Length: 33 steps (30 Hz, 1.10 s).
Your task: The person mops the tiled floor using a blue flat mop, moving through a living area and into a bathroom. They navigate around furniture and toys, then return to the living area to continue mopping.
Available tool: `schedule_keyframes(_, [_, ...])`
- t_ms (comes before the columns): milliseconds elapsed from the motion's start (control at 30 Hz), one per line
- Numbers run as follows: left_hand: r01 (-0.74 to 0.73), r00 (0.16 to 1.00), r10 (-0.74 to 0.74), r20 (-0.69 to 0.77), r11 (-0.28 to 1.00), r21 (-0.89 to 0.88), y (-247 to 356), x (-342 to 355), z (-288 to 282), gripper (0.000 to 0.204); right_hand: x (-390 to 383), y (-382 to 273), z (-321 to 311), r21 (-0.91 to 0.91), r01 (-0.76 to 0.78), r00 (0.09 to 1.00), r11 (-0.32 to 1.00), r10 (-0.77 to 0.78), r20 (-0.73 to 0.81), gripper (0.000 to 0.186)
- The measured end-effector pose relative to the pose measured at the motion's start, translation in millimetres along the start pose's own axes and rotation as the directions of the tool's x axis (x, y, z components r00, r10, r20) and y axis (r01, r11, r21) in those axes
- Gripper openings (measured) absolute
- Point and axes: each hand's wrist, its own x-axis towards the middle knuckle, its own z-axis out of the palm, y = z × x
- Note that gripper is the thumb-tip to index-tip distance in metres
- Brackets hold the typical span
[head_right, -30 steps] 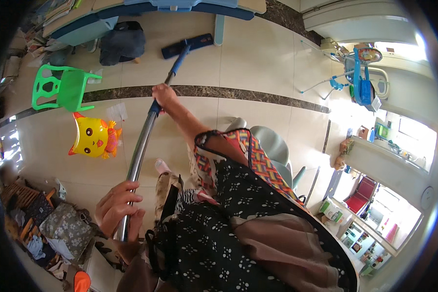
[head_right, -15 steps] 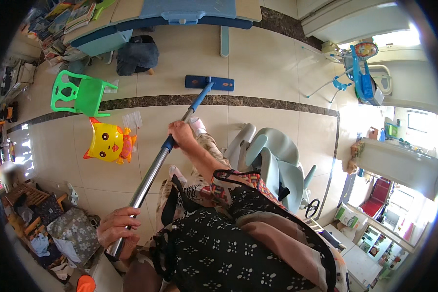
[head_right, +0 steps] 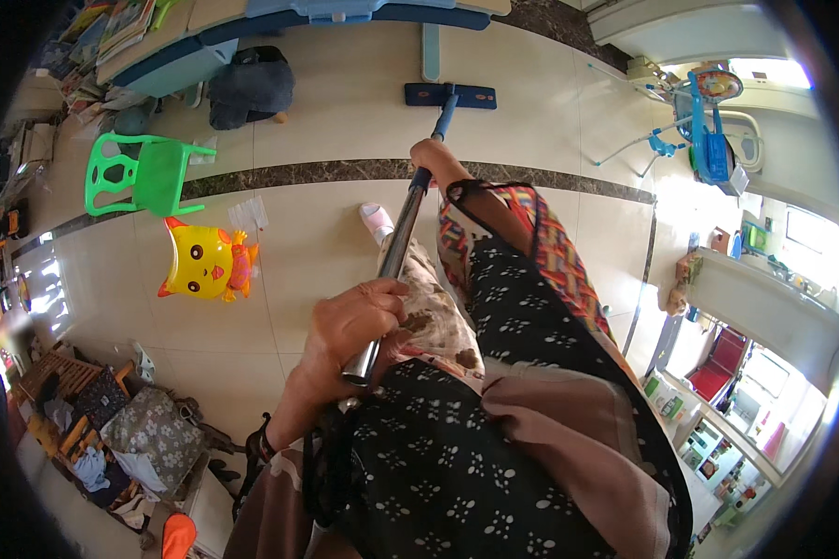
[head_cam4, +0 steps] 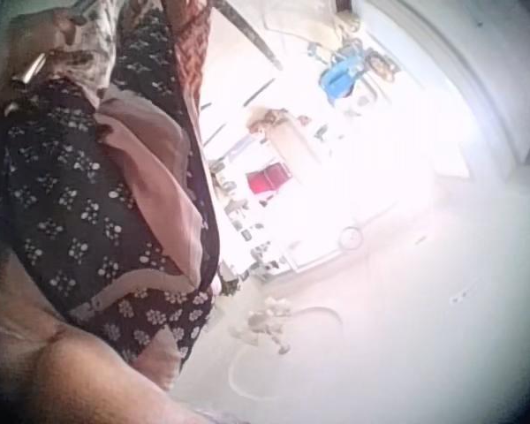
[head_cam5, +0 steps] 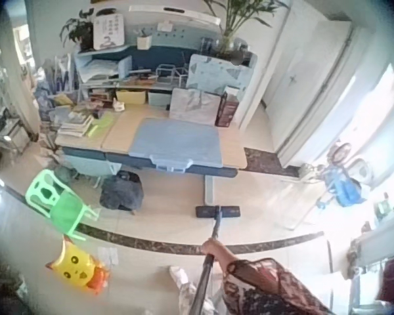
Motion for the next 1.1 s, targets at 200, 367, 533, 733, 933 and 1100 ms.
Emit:
schedule_keyframes(200, [0.054,0.985,-0.081,0.151,0.982,0.179,36.7,-97.4,-38.8,0.02,-97.9,35.0,83.1,0.286,0.085,0.991,0.955,-0.11,0.072,0.012])
schedule_keyframes(367, [0.045,0.958,-0.105,0.268,0.974,0.221,110.4,-192.3,-85.3,0.018,-283.5,67.7,160.9,0.594,0.119,0.967,0.796,-0.228,0.112,0.021])
schedule_keyframes(533, [0.046,0.949,-0.133,0.287,0.956,0.288,188.2,-284.5,-112.0,0.02,-375.6,111.2,230.0,0.453,0.107,0.871,0.885,-0.304,0.387,0.013])
schedule_keyframes(733, [-0.044,0.923,-0.063,0.378,0.962,0.269,246.3,-303.6,-137.6,0.022,-253.9,268.5,322.5,0.289,0.643,0.644,0.709,-0.705,0.297,0.018])
schedule_keyframes(933, [-0.067,0.938,0.011,0.347,0.986,0.15,234.1,-305.1,-124.3,0.02,-315.0,191.5,306.1,-0.336,0.938,0.296,0.079,-0.687,0.664,0.02])
schedule_keyframes(1100, [-0.041,0.966,-0.015,0.258,0.977,0.209,219.5,-250.2,-103.3,0.024,-259.2,176.6,248.3,-0.57,0.812,0.271,-0.13,-0.78,0.564,0.03])
